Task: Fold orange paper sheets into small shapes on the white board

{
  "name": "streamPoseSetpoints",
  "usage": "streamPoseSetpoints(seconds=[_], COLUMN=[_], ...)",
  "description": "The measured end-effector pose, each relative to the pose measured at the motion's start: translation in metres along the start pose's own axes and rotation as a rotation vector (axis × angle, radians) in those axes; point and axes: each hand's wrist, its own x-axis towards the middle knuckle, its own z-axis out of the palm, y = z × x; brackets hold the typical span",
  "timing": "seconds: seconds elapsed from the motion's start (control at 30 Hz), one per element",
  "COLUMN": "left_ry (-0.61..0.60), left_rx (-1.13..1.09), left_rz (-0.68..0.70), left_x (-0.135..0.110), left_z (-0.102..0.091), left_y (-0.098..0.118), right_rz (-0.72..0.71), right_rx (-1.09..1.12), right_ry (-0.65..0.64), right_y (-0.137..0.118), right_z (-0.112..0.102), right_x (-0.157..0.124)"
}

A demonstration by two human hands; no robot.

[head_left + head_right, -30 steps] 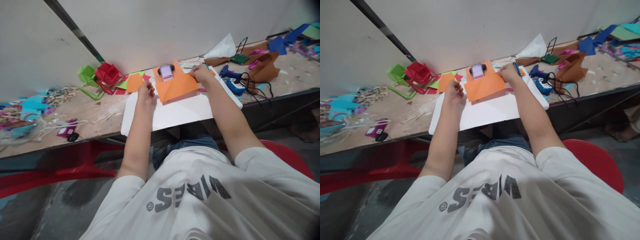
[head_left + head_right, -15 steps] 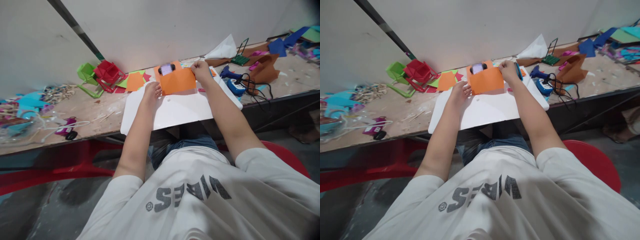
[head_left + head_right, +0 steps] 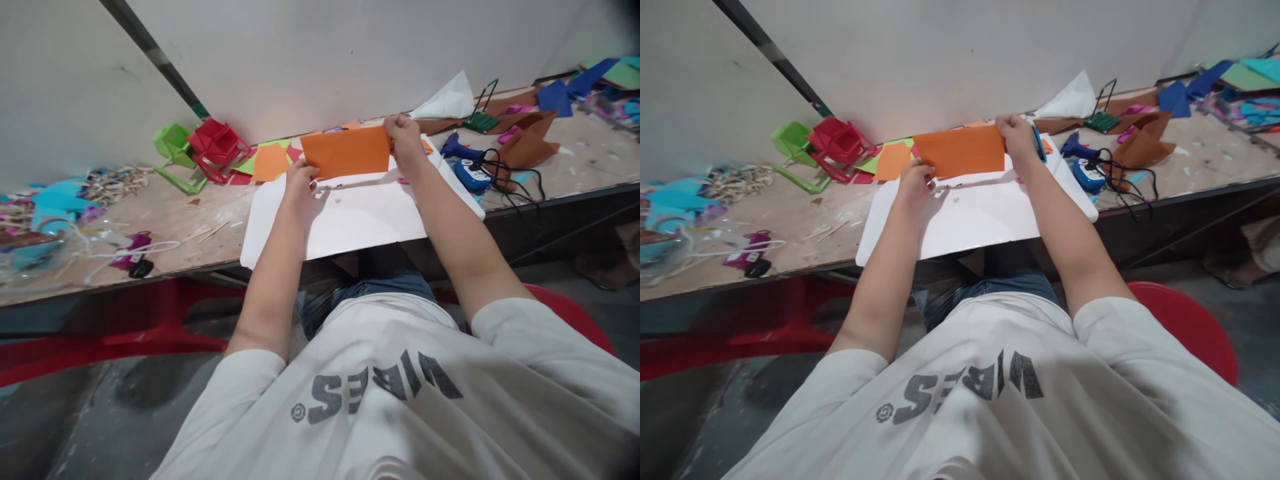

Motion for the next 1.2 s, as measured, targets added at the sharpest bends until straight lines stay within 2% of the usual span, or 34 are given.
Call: streamPoseSetpoints(seconds=[0.07,0.13,0.23,0.3,0.37,0.43,0.5,0.63,0.73,0.87,1.2], left_ry=[0.013,-0.012,-0.155,-0.232,-0.245,-0.241,-0.262,-0.349,-0.254,-0.133,-0.133], left_rx=[-0.068,-0.149,-0.258,-0.303,-0.314,-0.334,-0.365,-0.359,-0.227,-0.118,-0.119], left_rz=[0.028,0.069,0.117,0.093,0.045,0.026,0.032,0.005,-0.013,0.027,0.061], left_x=[-0.003,-0.009,-0.022,-0.029,-0.034,-0.035,-0.033,-0.026,-0.022,-0.019,-0.017], left_z=[0.0,0.002,0.007,0.011,0.014,0.015,0.015,0.015,0.019,0.022,0.018], left_y=[0.004,0.009,0.014,0.016,0.018,0.019,0.02,0.016,0.003,-0.015,-0.015], right_rz=[0.058,0.13,0.164,0.191,0.228,0.218,0.151,0.04,0.041,0.061,0.068], right_rx=[0.156,0.22,0.087,-0.032,-0.083,-0.094,-0.104,-0.141,-0.182,-0.174,-0.128], right_ry=[-0.116,-0.191,-0.237,-0.306,-0.401,-0.442,-0.39,-0.163,-0.068,-0.063,-0.041], right_y=[-0.013,-0.02,-0.017,-0.01,-0.001,0.006,0.011,0.012,0.008,0.004,0.008], right_z=[0.005,0.011,0.024,0.036,0.047,0.056,0.06,0.062,0.064,0.07,0.074], right_x=[-0.01,-0.019,-0.029,-0.035,-0.04,-0.044,-0.046,-0.048,-0.051,-0.058,-0.056])
